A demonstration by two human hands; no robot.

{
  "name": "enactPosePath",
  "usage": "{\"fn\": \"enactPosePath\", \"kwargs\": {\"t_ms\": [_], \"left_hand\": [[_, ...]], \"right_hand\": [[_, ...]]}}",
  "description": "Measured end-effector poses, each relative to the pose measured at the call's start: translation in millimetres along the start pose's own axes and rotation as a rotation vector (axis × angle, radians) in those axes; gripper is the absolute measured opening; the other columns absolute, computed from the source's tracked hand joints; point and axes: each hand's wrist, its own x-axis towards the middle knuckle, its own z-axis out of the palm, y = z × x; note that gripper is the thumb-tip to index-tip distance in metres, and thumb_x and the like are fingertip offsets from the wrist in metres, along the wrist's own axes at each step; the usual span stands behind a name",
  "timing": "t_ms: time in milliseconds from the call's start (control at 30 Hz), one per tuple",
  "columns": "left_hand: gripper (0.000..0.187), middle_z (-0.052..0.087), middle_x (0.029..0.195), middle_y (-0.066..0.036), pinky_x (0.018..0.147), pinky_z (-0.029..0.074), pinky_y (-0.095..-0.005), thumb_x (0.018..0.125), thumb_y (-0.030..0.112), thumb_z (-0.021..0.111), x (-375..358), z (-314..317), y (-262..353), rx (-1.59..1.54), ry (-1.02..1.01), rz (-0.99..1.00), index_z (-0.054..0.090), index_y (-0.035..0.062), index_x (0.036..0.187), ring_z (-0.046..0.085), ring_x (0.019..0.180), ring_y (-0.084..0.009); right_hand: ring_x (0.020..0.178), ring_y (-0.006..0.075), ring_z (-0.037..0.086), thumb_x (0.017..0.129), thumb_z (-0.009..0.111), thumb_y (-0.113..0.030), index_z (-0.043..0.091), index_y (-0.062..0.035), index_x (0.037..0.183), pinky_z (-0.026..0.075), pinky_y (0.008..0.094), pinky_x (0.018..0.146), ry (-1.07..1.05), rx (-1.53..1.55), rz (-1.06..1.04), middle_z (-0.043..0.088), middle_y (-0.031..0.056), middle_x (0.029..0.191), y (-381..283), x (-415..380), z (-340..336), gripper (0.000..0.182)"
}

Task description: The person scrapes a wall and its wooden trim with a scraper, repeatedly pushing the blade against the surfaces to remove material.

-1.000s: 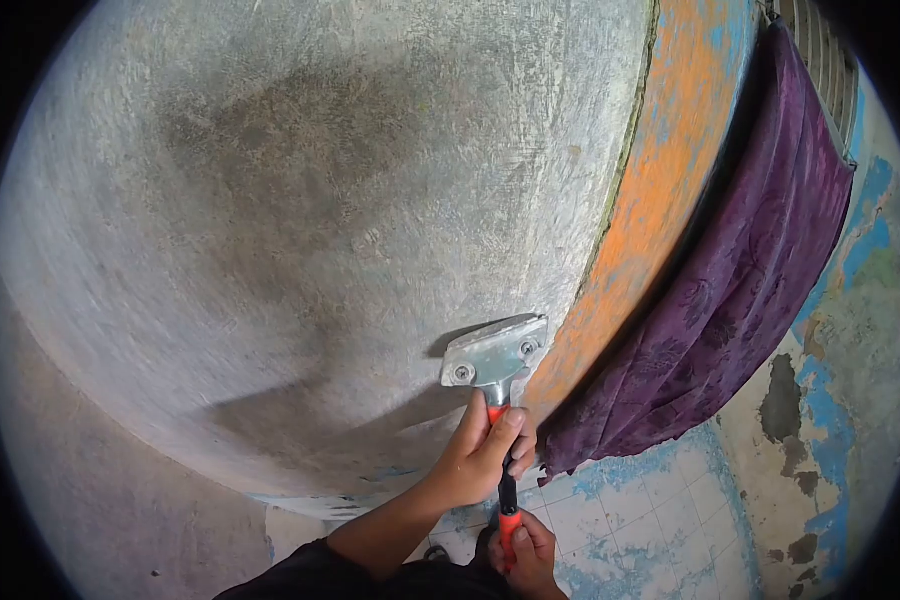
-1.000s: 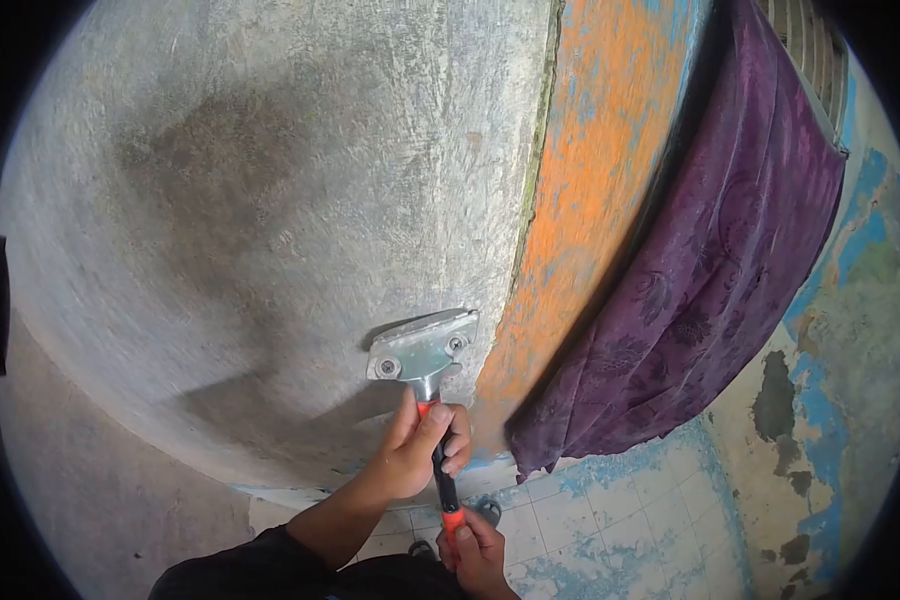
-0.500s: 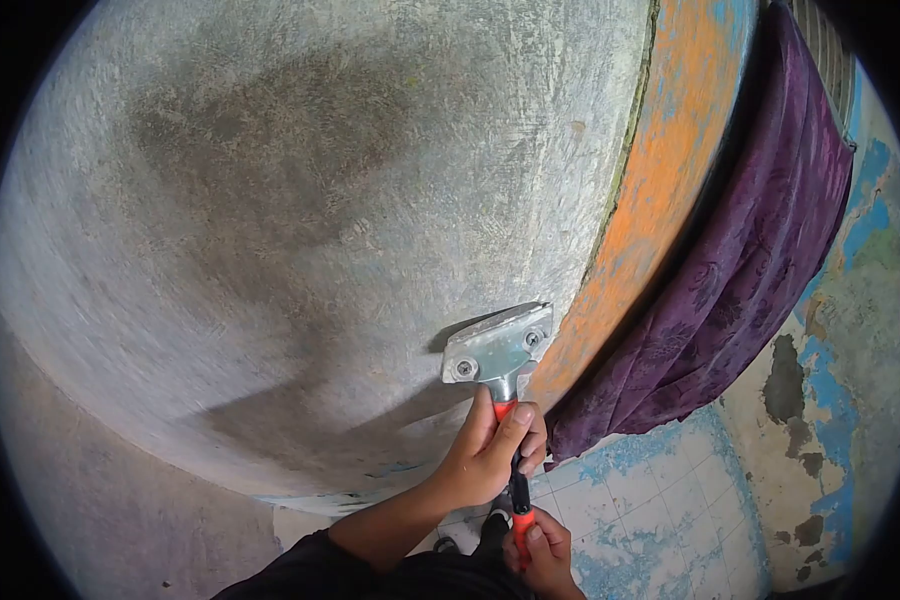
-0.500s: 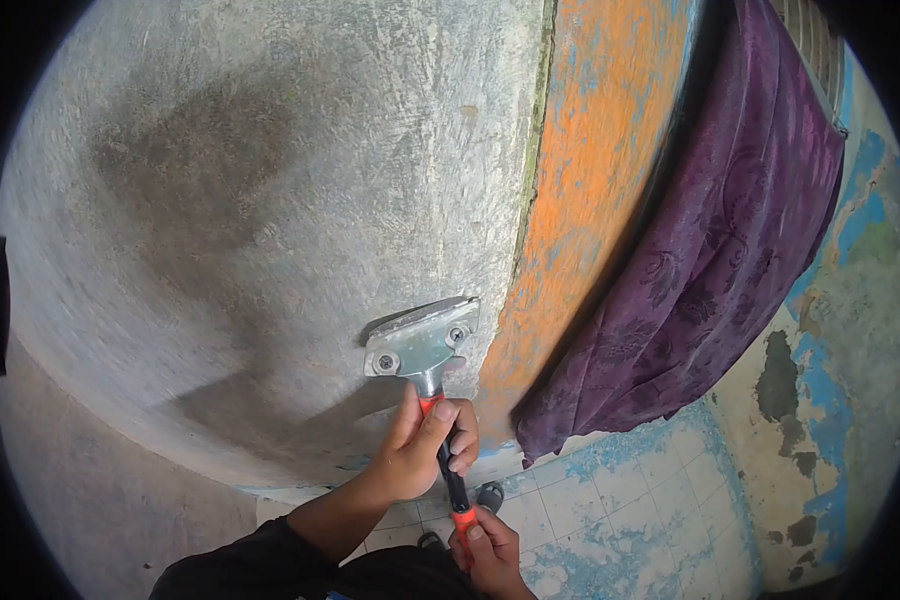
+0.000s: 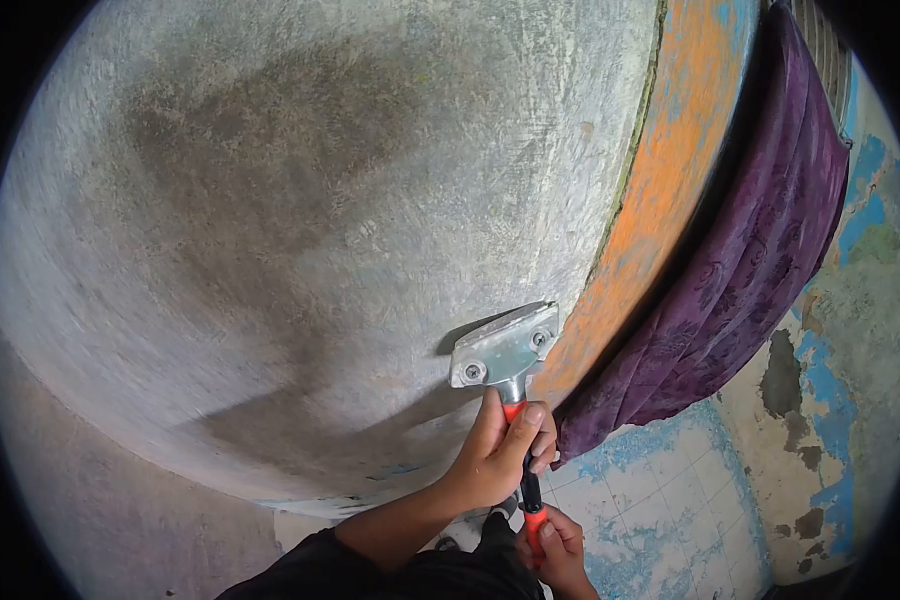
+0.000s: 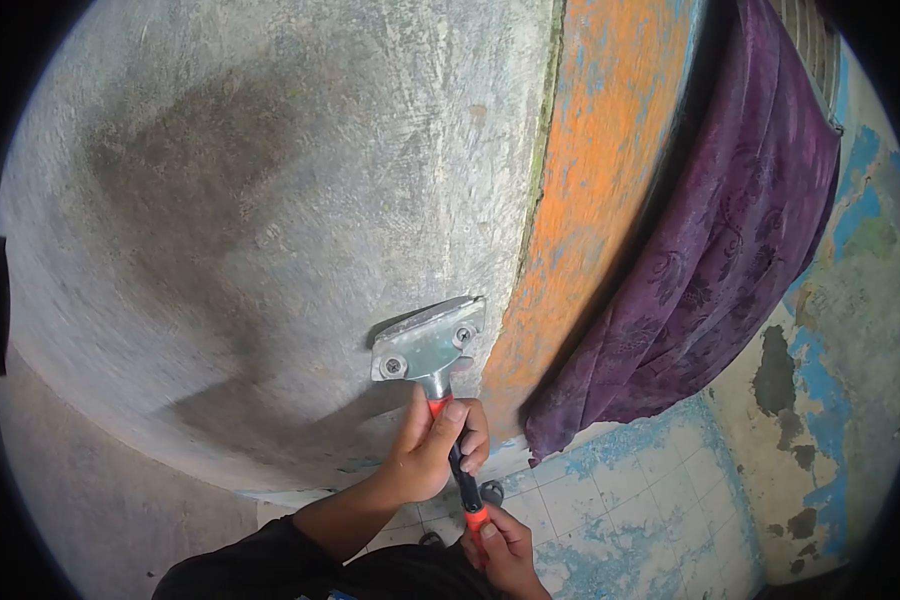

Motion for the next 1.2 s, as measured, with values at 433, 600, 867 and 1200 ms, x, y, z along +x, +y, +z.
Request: {"fn": "enactPosePath", "kwargs": {"t_ms": [433, 600, 867, 1200], "left_hand": [[0.014, 0.042, 0.076, -0.005, 0.057, 0.041, -0.0266, 0.105, 0.019, 0.034, 2, 0, 1, -0.049, 0.008, 0.058, 0.024, 0.0102, 0.102, 0.044, 0.063, -0.0112], [0.026, 0.044, 0.074, -0.006, 0.059, 0.046, -0.0307, 0.106, 0.031, 0.030, -41, -37, -30, -0.020, 0.044, -0.015, 0.024, 0.0142, 0.124, 0.048, 0.060, -0.0145], [0.017, 0.044, 0.073, -0.006, 0.061, 0.046, -0.0294, 0.105, 0.027, 0.031, -64, -41, -29, -0.031, 0.195, 0.079, 0.026, 0.0108, 0.102, 0.049, 0.061, -0.0133], [0.035, 0.044, 0.071, -0.005, 0.059, 0.046, -0.0297, 0.102, 0.047, 0.034, -60, -47, 2, 0.033, 0.090, 0.089, 0.028, 0.0136, 0.111, 0.049, 0.060, -0.0134]], "right_hand": [[0.051, 0.0073, 0.044, 0.099, 0.052, -0.031, 0.052, 0.0017, 0.127, 0.035, 0.0218, 0.045, -0.040, -0.013, -0.053, 0.052, 0.0035, 0.069, -2, 7, -11, 0.043], [0.046, 0.0071, 0.039, 0.099, 0.050, -0.041, 0.053, -0.0042, 0.100, 0.032, 0.0218, 0.041, -0.072, -0.087, 0.116, 0.047, 0.0002, 0.061, 5, -3, 12, 0.037], [0.052, 0.0063, 0.044, 0.100, 0.051, -0.023, 0.053, -0.0016, 0.128, 0.036, 0.0216, 0.048, -0.215, -0.136, 0.247, 0.051, 0.0003, 0.069, 19, 7, -14, 0.036], [0.050, 0.0134, 0.047, 0.098, 0.051, -0.039, 0.046, -0.0008, 0.127, 0.038, 0.0251, 0.046, -0.628, 0.271, 0.353, 0.051, 0.0081, 0.072, 15, 32, -2, 0.048]]}}
